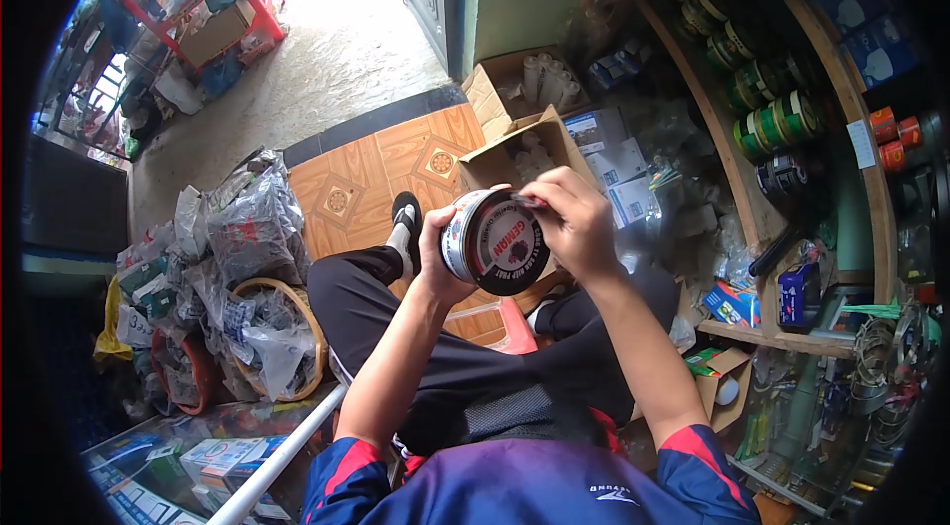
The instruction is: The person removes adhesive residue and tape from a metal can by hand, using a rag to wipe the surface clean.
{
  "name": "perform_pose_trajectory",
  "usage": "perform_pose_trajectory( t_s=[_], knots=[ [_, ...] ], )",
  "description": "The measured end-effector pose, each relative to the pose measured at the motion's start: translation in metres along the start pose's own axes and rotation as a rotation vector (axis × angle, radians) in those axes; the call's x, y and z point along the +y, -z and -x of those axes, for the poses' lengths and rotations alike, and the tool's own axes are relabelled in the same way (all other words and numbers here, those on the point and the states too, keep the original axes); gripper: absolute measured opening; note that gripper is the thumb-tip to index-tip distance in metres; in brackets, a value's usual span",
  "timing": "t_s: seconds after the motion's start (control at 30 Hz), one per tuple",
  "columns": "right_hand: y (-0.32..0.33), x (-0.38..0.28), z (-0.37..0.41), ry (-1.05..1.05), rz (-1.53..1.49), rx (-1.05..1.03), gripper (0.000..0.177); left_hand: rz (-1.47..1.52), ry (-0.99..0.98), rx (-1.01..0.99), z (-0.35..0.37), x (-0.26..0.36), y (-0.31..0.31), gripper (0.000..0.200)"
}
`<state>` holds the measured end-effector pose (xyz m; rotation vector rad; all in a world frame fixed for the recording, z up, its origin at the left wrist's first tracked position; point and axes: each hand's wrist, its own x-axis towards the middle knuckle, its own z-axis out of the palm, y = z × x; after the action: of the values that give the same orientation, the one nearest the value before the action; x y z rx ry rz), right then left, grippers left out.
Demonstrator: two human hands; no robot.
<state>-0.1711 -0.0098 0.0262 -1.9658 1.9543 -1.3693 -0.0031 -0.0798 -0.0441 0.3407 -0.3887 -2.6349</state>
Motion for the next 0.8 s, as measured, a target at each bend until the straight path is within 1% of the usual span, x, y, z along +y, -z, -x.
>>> perform_pose_trajectory(
  t_s=[0.03, 0.13, 0.17, 0.27, 0.33, 0.4, 0.5, 0.6, 0.67, 0.73, 0.77, 0.8],
  knots=[
    [-0.001, -0.003, -0.004, 0.018, 0.004, -0.02, 0.019, 0.057, 0.02, 0.017, 0.004, 0.0, 0.004, 0.074],
    [0.003, -0.001, -0.004, 0.072, 0.068, -0.081, 0.019, -0.009, -0.013, 0.014, 0.005, 0.002, 0.003, 0.073],
    [0.008, 0.001, 0.0, 0.089, 0.098, -0.105, 0.019, 0.016, 0.002, 0.021, 0.007, 0.002, 0.002, 0.072],
    [0.013, 0.012, 0.018, 0.061, 0.116, -0.123, 0.018, 0.039, 0.034, 0.092, 0.009, 0.0, 0.003, 0.07],
    [0.009, 0.006, 0.015, 0.048, 0.102, -0.099, 0.018, -0.008, 0.1, 0.047, 0.006, -0.002, 0.004, 0.068],
    [0.005, -0.007, 0.004, 0.058, 0.074, -0.083, 0.02, 0.001, 0.11, 0.17, 0.008, -0.008, 0.005, 0.069],
    [0.002, -0.013, 0.0, 0.087, 0.082, -0.111, 0.021, -0.021, 0.067, 0.083, 0.01, -0.002, 0.003, 0.069],
    [0.012, 0.0, 0.005, 0.103, 0.134, -0.125, 0.022, -0.061, 0.055, 0.039, 0.009, 0.003, 0.003, 0.069],
    [0.007, 0.003, 0.011, 0.092, 0.184, -0.107, 0.023, -0.034, 0.095, 0.097, 0.011, 0.004, 0.006, 0.069],
    [-0.001, -0.01, 0.008, 0.093, 0.185, -0.084, 0.023, -0.045, 0.115, 0.121, 0.01, 0.006, 0.0, 0.069],
    [-0.007, -0.017, 0.006, 0.107, 0.128, -0.074, 0.026, -0.013, 0.132, 0.133, 0.008, 0.001, 0.017, 0.069],
    [-0.012, -0.026, 0.006, 0.119, 0.1, -0.066, 0.027, -0.013, 0.11, 0.11, 0.01, 0.002, 0.014, 0.069]
  ],
)
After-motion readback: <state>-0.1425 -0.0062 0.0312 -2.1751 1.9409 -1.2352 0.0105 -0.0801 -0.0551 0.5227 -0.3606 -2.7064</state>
